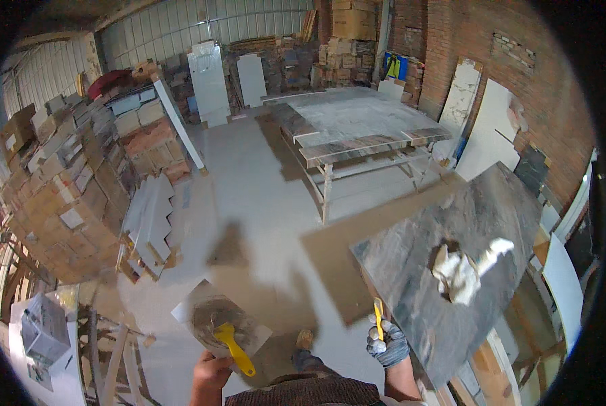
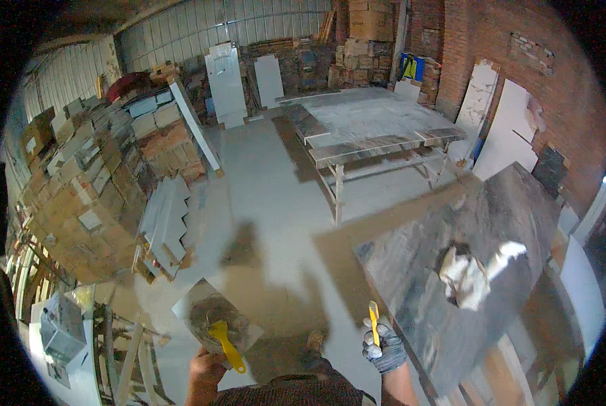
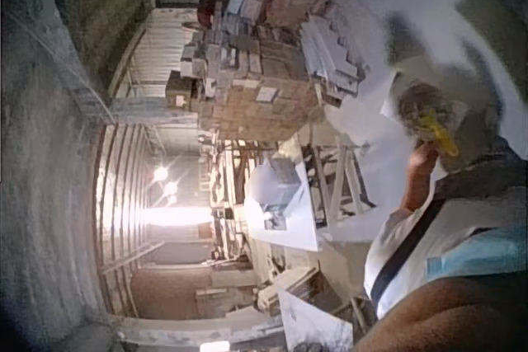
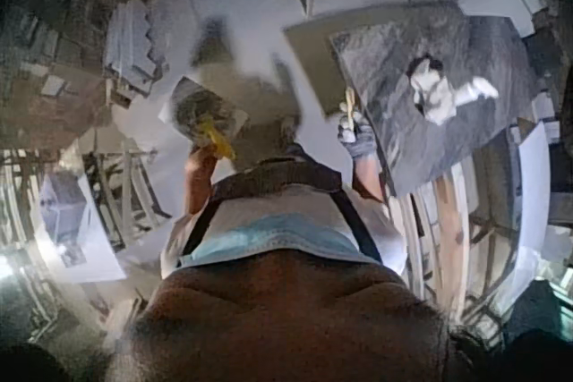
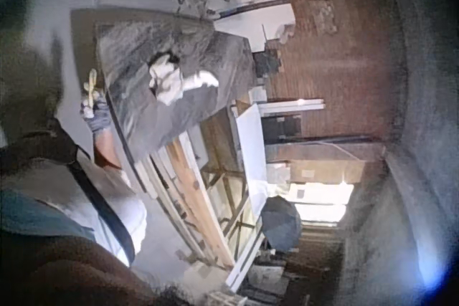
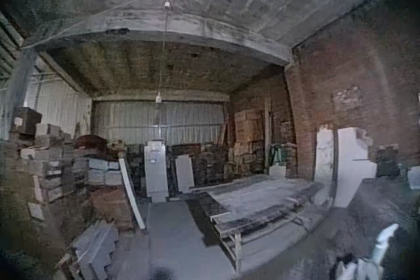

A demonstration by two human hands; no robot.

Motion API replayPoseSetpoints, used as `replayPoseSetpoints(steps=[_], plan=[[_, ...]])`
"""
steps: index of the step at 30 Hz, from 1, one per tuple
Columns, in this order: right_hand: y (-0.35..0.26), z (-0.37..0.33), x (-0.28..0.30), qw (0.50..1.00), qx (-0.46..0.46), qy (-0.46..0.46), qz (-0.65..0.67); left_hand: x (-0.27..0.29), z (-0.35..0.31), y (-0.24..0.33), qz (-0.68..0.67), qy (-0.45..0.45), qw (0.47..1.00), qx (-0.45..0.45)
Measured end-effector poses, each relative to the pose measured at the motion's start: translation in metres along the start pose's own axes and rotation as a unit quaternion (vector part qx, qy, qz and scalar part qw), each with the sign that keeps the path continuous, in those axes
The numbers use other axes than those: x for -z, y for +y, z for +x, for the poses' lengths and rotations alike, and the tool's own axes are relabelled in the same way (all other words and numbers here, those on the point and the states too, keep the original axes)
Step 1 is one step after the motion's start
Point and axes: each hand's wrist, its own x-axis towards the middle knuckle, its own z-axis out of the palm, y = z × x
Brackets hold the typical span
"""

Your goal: The person scrapes a gray paste from a large stone slab using a yellow scraper and a metal trowel. They walk through the workshop, continue scraping the slab, and then clean the scraper with a cloth.

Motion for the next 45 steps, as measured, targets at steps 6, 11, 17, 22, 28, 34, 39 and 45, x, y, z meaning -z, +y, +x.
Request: replayPoseSetpoints(steps=[6, 11, 17, 22, 28, 34, 39, 45], plan=[[-0.062, 0.166, -0.017, 0.999, -0.027, -0.019, -0.025, -0.039, 0.172, 0.041, 0.0, 0.042, 0.996, 0.076], [-0.083, 0.263, -0.093, 0.982, -0.038, -0.056, -0.176, -0.032, 0.301, 0.078, 0.07, 0.067, 0.994, 0.058], [-0.105, 0.321, -0.068, 0.99, 0.105, 0.077, -0.058, -0.059, 0.514, 0.095, 0.118, -0.03, 0.988, 0.09], [-0.107, 0.342, -0.077, 0.931, 0.284, 0.159, 0.166, -0.118, 0.671, 0.084, 0.137, -0.162, 0.962, 0.17], [-0.127, 0.376, -0.093, 0.885, 0.388, 0.153, 0.208, -0.257, 0.778, 0.024, 0.221, -0.368, 0.879, 0.209], [-0.203, 0.412, -0.045, 0.849, 0.45, 0.129, 0.246, -0.362, 0.841, -0.066, 0.116, -0.368, 0.852, 0.354], [-0.328, 0.438, -0.001, 0.843, 0.454, 0.132, 0.255, -0.465, 0.899, -0.135, 0.108, -0.425, 0.797, 0.416], [-0.495, 0.446, 0.013, 0.868, 0.442, 0.109, 0.197, -0.541, 0.961, -0.18, 0.165, -0.447, 0.811, 0.34]])
